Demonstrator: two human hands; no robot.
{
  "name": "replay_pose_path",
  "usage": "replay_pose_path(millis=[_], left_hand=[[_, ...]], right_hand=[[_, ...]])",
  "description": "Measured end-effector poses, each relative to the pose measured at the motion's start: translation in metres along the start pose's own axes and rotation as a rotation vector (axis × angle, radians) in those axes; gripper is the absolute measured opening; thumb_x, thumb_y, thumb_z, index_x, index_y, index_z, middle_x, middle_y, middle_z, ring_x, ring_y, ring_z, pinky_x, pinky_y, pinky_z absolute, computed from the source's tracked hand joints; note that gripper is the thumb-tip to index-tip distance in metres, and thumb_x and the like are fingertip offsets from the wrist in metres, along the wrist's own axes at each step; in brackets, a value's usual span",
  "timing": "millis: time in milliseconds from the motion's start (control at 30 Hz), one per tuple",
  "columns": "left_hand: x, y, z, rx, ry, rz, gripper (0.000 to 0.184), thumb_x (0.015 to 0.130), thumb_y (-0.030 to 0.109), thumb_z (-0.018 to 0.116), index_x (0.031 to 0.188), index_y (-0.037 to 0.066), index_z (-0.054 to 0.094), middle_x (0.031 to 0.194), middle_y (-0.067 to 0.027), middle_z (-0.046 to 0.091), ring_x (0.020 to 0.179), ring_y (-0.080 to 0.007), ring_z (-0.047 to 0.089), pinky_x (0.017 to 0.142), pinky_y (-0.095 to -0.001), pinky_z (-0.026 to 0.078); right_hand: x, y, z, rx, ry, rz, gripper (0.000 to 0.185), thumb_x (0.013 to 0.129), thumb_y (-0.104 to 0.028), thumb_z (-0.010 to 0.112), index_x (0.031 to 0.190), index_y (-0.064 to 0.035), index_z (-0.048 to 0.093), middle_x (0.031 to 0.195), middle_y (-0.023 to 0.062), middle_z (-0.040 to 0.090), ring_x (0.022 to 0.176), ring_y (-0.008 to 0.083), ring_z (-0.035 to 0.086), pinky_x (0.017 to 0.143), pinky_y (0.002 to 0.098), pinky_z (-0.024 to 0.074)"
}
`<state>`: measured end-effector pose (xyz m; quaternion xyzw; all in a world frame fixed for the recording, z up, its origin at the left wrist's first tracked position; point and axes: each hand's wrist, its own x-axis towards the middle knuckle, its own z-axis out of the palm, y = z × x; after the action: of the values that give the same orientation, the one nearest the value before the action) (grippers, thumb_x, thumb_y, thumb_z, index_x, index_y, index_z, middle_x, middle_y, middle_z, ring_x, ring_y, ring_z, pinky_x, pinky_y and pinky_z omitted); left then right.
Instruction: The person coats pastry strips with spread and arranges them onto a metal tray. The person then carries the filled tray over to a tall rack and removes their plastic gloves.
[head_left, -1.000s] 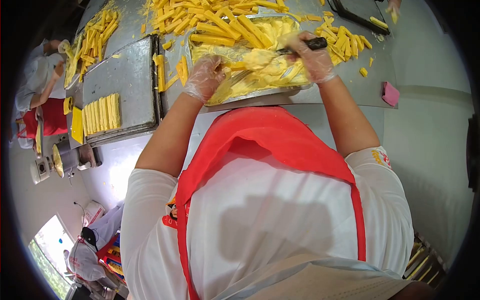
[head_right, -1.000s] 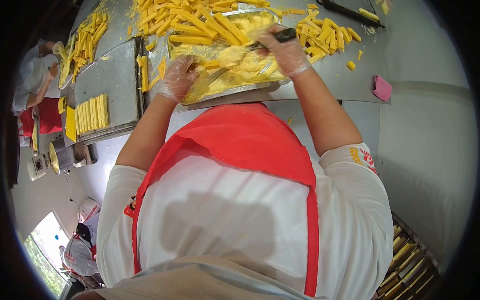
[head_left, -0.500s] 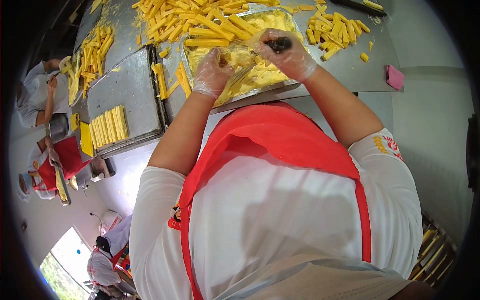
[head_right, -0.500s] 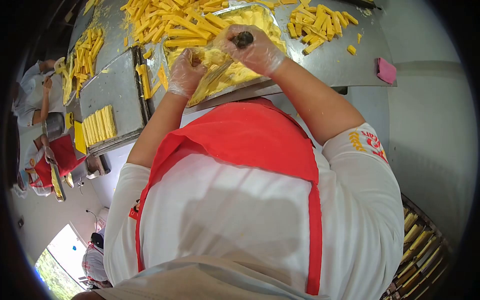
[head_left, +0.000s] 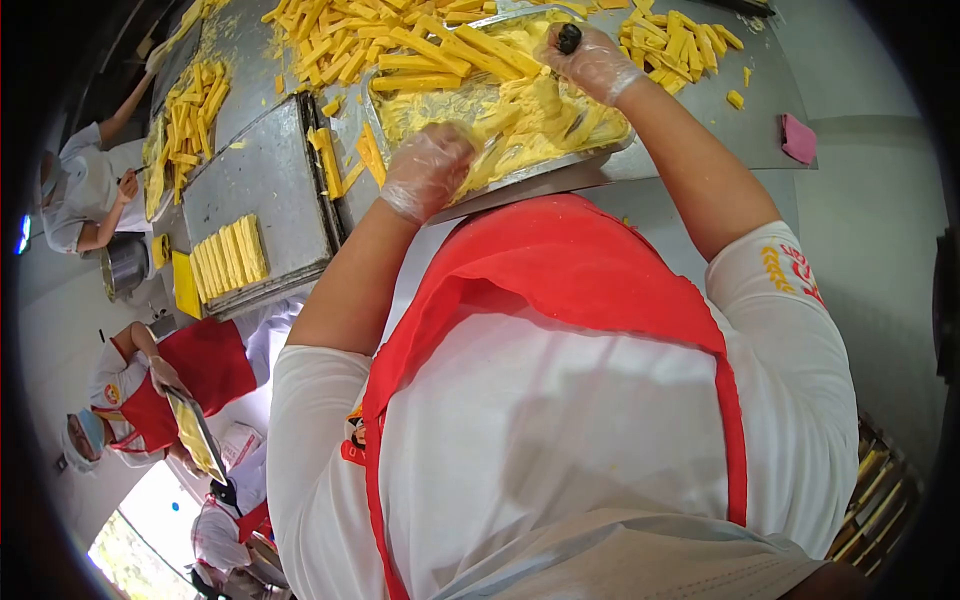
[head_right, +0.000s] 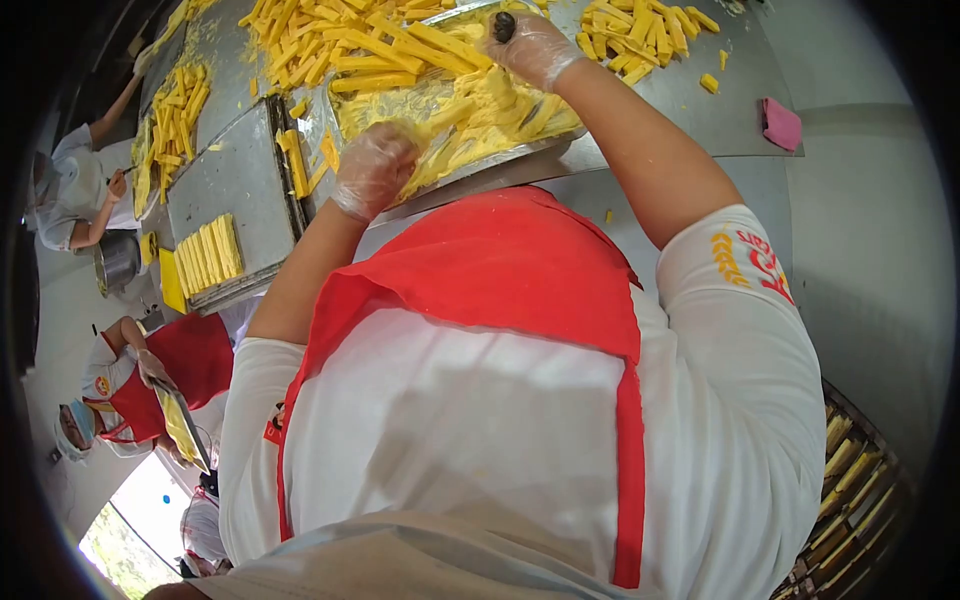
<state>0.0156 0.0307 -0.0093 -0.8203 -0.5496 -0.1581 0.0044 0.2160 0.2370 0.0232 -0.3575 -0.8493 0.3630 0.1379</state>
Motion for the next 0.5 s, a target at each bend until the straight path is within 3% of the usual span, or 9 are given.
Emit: replay_pose_path(millis=[67,100,133,167,200,267,367,500], left_hand=[[0.009,0.004,-0.001,-0.199,-0.027,-0.504,0.021,0.077,0.019,0.066,0.096,0.009,0.067,0.093,-0.0136,0.066,0.088,-0.0326,0.063,0.078,-0.0429,0.051],[0.012,0.005,0.001,-0.201,-0.023,-0.519,0.021,0.077,0.019,0.066,0.096,0.009,0.067,0.093,-0.0136,0.066,0.088,-0.0326,0.063,0.078,-0.0429,0.051],[0.015,0.005,0.004,-0.168,0.024,-0.620,0.025,0.077,0.021,0.066,0.098,0.007,0.067,0.093,-0.0155,0.066,0.087,-0.0334,0.063,0.079,-0.0417,0.051],[0.017,0.005,0.004,-0.131,0.070,-0.721,0.029,0.077,0.024,0.067,0.099,0.005,0.067,0.093,-0.0174,0.066,0.086,-0.0341,0.063,0.080,-0.0405,0.051],[0.017,0.006,0.002,-0.123,0.078,-0.735,0.029,0.077,0.024,0.067,0.099,0.005,0.067,0.093,-0.0174,0.066,0.086,-0.0341,0.063,0.080,-0.0405,0.051],[0.014,0.005,-0.005,-0.368,-0.006,-0.773,0.032,0.076,0.026,0.065,0.098,0.003,0.067,0.095,-0.0186,0.068,0.087,-0.0355,0.065,0.080,-0.0401,0.051],[-0.006,0.006,-0.004,-0.383,0.072,-0.759,0.028,0.074,0.022,0.066,0.094,0.002,0.067,0.089,-0.0189,0.068,0.083,-0.0343,0.065,0.077,-0.0397,0.052],[-0.051,0.001,-0.041,-0.334,0.259,-0.821,0.022,0.075,0.016,0.066,0.092,0.003,0.067,0.088,-0.0180,0.067,0.081,-0.0347,0.064,0.074,-0.0396,0.052]], right_hand=[[-0.018,-0.030,0.000,0.165,0.029,-0.150,0.022,0.091,-0.027,0.063,0.089,-0.0055,0.058,0.071,0.0056,0.055,0.060,0.0149,0.049,0.060,0.0325,0.0448],[-0.025,-0.042,0.008,0.290,0.058,-0.362,0.020,0.090,-0.023,0.065,0.089,-0.0049,0.058,0.071,0.0046,0.053,0.062,0.0146,0.047,0.061,0.0307,0.0442],[-0.037,-0.062,0.007,0.399,-0.026,-0.308,0.022,0.087,-0.027,0.067,0.087,-0.0061,0.060,0.073,0.0049,0.055,0.069,0.0156,0.051,0.066,0.0306,0.0469],[-0.037,-0.060,0.013,0.349,0.030,-0.359,0.021,0.087,-0.026,0.067,0.087,-0.0063,0.060,0.073,0.0051,0.055,0.068,0.0158,0.051,0.066,0.0308,0.0467],[-0.038,-0.052,0.022,0.300,0.088,-0.413,0.020,0.087,-0.025,0.067,0.087,-0.0066,0.060,0.072,0.0053,0.055,0.068,0.0160,0.051,0.066,0.0309,0.0465],[-0.026,0.003,0.036,0.292,0.096,-0.177,0.016,0.086,-0.021,0.068,0.088,-0.0066,0.061,0.072,0.0061,0.055,0.067,0.0166,0.052,0.065,0.0314,0.0468],[-0.029,0.030,0.025,0.204,0.264,-0.143,0.013,0.085,-0.016,0.065,0.083,-0.0050,0.059,0.067,0.0069,0.052,0.064,0.0166,0.050,0.063,0.0318,0.0461],[-0.035,0.057,0.018,0.182,0.178,-0.130,0.013,0.087,-0.013,0.061,0.081,-0.0028,0.055,0.068,0.0086,0.051,0.064,0.0193,0.047,0.062,0.0341,0.0428]])
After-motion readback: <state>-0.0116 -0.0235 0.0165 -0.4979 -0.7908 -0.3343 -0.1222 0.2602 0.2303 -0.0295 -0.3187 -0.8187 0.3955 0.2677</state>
